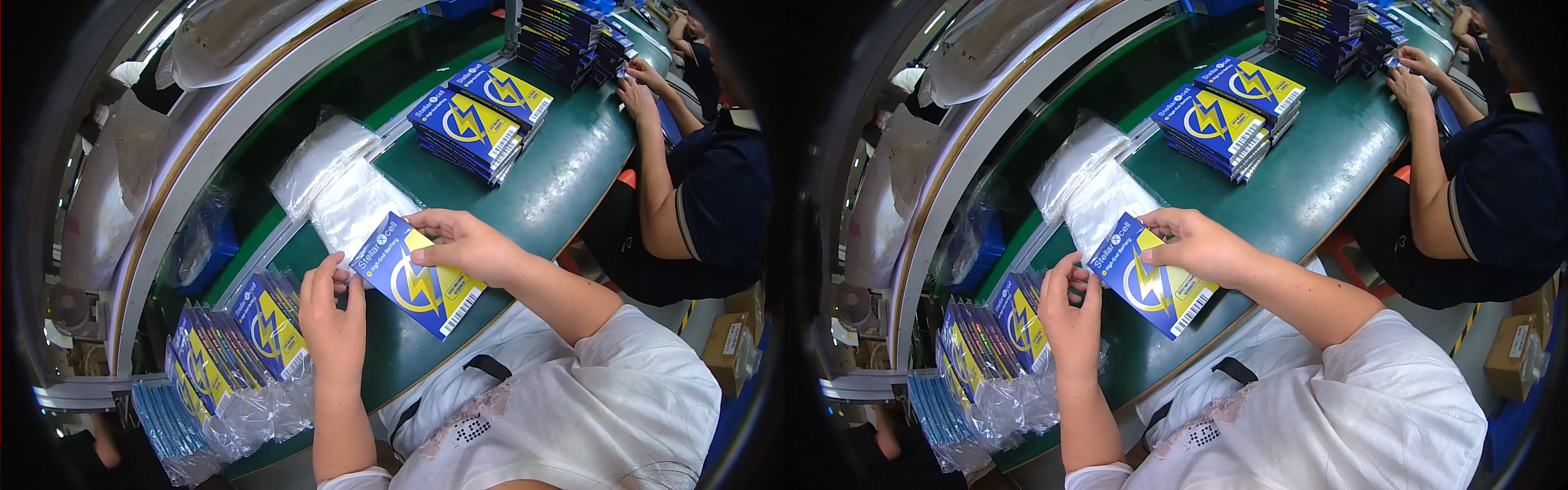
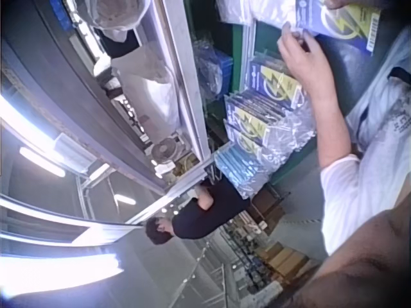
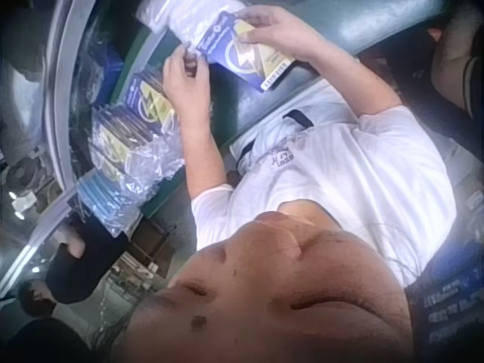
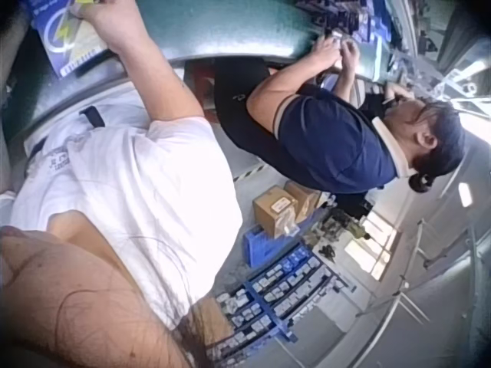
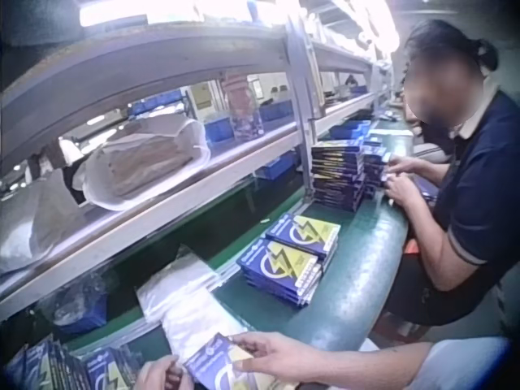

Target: The person repeatedly picks up small blue and yellow boxes from a stack, places each box into a clear plastic bag, and sets the bagged item aside on the table. The process is repeated continuously throughout the clip.

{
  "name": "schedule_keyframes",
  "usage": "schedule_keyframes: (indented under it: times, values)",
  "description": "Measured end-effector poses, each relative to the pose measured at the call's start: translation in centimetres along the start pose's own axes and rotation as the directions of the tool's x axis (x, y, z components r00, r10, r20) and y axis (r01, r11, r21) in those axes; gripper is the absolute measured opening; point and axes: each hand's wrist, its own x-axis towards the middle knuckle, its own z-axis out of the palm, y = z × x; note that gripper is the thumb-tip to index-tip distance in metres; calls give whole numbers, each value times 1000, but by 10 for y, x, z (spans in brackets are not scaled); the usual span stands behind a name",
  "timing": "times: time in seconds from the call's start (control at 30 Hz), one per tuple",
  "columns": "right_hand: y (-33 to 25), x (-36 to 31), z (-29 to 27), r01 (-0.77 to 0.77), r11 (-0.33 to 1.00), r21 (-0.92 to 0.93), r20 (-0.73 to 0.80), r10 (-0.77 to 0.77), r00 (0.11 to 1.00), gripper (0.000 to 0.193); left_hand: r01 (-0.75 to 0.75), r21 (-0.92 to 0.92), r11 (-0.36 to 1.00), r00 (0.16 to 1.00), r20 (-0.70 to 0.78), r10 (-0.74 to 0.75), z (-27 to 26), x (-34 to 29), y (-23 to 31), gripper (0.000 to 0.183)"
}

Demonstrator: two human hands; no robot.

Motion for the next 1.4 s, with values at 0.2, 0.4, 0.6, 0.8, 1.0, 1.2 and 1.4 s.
schedule_keyframes:
  times: [0.2,0.4,0.6,0.8,1.0,1.2,1.4]
  values:
    - [1,-4,-7,-104,981,165,78,92,993,54,-123,5,992,992,-3,124,10,7,-18,28]
    - [3,-9,-2,-123,977,175,39,117,992,54,163,-322,933,982,-36,-184,17,4,-16,17]
    - [12,-16,12,-46,998,47,-121,51,991,50,-20,-48,999,998,-53,18,19,-7,1,29]
    - [28,-31,18,-31,999,21,-249,35,968,27,130,-205,970,991,68,-118,10,-37,5,32]
    - [30,-46,33,-52,994,93,-140,64,988,25,577,-743,339,782,384,-490,6,-65,5,29]
    - [-3,-48,37,12,861,-508,192,99,976,44,470,-881,55,774,381,-506,-12,-65,9,29]
    - [-26,-53,33,578,546,-607,341,-478,810,69,434,-888,154,855,353,-380,-17,-64,48,41]
